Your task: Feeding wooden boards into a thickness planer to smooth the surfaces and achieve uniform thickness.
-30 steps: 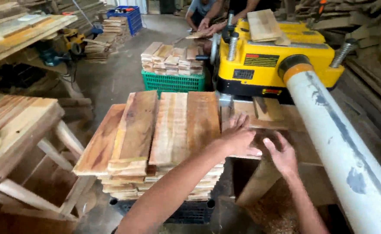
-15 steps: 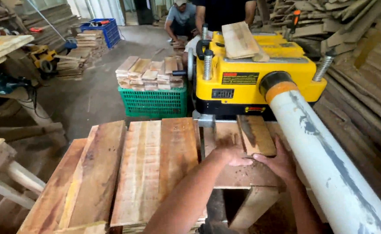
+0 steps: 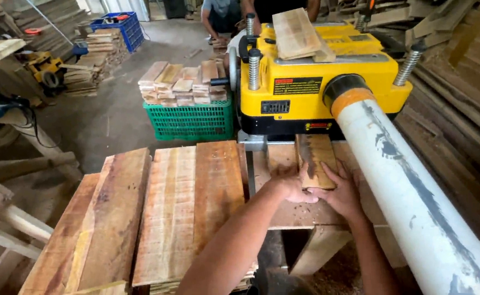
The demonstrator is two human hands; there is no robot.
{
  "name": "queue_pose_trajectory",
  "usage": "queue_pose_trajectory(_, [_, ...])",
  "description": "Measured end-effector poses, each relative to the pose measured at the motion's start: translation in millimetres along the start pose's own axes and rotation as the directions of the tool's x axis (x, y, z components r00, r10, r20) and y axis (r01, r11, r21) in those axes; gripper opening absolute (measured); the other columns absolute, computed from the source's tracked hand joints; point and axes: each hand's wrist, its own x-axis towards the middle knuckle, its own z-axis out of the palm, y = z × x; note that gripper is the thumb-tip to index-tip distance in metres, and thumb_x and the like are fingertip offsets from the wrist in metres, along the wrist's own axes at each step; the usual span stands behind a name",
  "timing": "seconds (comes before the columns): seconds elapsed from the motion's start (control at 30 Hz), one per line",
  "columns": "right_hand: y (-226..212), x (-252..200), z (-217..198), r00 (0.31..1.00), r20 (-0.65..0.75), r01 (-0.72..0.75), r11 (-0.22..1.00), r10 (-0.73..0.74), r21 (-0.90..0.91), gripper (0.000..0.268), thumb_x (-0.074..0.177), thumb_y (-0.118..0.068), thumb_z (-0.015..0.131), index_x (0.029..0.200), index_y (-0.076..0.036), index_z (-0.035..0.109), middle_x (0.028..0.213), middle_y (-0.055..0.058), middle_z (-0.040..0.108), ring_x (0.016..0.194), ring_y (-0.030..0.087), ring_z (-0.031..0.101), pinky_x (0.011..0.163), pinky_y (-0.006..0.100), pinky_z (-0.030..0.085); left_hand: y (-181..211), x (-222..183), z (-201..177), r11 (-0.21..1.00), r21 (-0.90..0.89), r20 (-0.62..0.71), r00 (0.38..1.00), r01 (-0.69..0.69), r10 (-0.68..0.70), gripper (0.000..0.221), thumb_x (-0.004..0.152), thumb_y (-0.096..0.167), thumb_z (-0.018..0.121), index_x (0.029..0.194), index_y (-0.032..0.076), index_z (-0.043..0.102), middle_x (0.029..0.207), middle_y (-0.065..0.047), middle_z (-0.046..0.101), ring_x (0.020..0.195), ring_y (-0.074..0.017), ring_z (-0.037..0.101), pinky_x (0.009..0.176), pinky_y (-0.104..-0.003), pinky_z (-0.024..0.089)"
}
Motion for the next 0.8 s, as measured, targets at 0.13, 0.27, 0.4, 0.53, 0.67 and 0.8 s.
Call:
queue_pose_trajectory(0.13, [-4.3,-16.4,16.9,0.987,-0.150,0.064,0.997,-0.057,0.043,0.094,0.058,-0.047,0.095,0.144,-0.031,0.060,0.163,0.016,0.039,0.155,0.036,0.028,0.128,0.051,0.004,2.7,-0.4,2.3,1.000,0.001,0.024,1.000,-0.008,0.008,0.122,0.078,0.074,0.055,0.166,0.017,-0.005,0.174,-0.014,0.008,0.156,-0.0469,0.005,0.122,-0.065,0.007])
queue_pose_trajectory(0.27, [-0.4,-19.0,31.9,0.965,-0.255,0.096,0.985,-0.056,0.147,0.088,0.059,-0.034,0.097,0.140,-0.023,0.065,0.160,0.023,0.040,0.151,0.043,0.032,0.127,0.050,0.018,0.2,-12.1,-6.3,0.994,-0.060,0.010,0.996,-0.086,0.087,0.109,0.083,0.060,0.059,0.165,0.007,0.012,0.166,-0.024,0.026,0.155,-0.0415,0.021,0.124,-0.060,0.018])
queue_pose_trajectory(0.4, [2.6,-34.7,35.8,0.979,-0.191,0.000,0.934,0.073,0.356,0.093,0.052,-0.032,0.101,0.138,-0.022,0.066,0.166,0.014,0.035,0.154,0.035,0.029,0.128,0.048,0.016,-3.0,-4.1,9.0,0.953,-0.241,-0.107,0.981,-0.183,0.161,0.075,0.089,0.035,0.066,0.153,0.001,0.046,0.148,-0.024,0.056,0.142,-0.0378,0.049,0.118,-0.055,0.037])
queue_pose_trajectory(0.53, [-19.0,-75.9,25.9,0.965,-0.259,0.114,0.849,0.028,0.517,0.096,0.048,-0.015,0.102,0.137,-0.014,0.065,0.163,0.023,0.035,0.152,0.041,0.031,0.127,0.050,0.018,21.1,-57.3,-11.4,0.947,-0.253,-0.034,0.980,-0.198,0.195,0.073,0.086,0.031,0.071,0.147,-0.004,0.052,0.144,-0.025,0.059,0.138,-0.0380,0.053,0.112,-0.051,0.045])
queue_pose_trajectory(0.67, [-21.4,-92.0,6.8,0.993,-0.101,-0.008,0.871,0.066,0.492,0.084,0.068,-0.004,0.089,0.144,-0.020,0.057,0.169,0.005,0.026,0.155,0.027,0.026,0.126,0.050,0.027,63.1,-83.6,-16.2,0.988,-0.136,0.101,0.991,-0.071,0.085,0.024,0.100,0.029,0.061,0.111,0.008,0.060,0.087,-0.003,0.049,0.069,-0.0105,0.044,0.061,-0.021,0.045])
queue_pose_trajectory(0.8, [-57.6,-121.3,-6.4,0.979,-0.029,-0.132,0.740,0.201,0.660,0.084,0.060,-0.006,0.092,0.138,-0.012,0.062,0.168,0.003,0.035,0.154,0.024,0.034,0.123,0.048,0.036,72.9,-112.0,-2.0,0.925,-0.376,-0.037,0.997,0.053,-0.072,0.028,0.111,0.029,0.052,0.103,0.004,0.061,0.078,-0.003,0.049,0.051,-0.0086,0.040,0.043,-0.023,0.039])
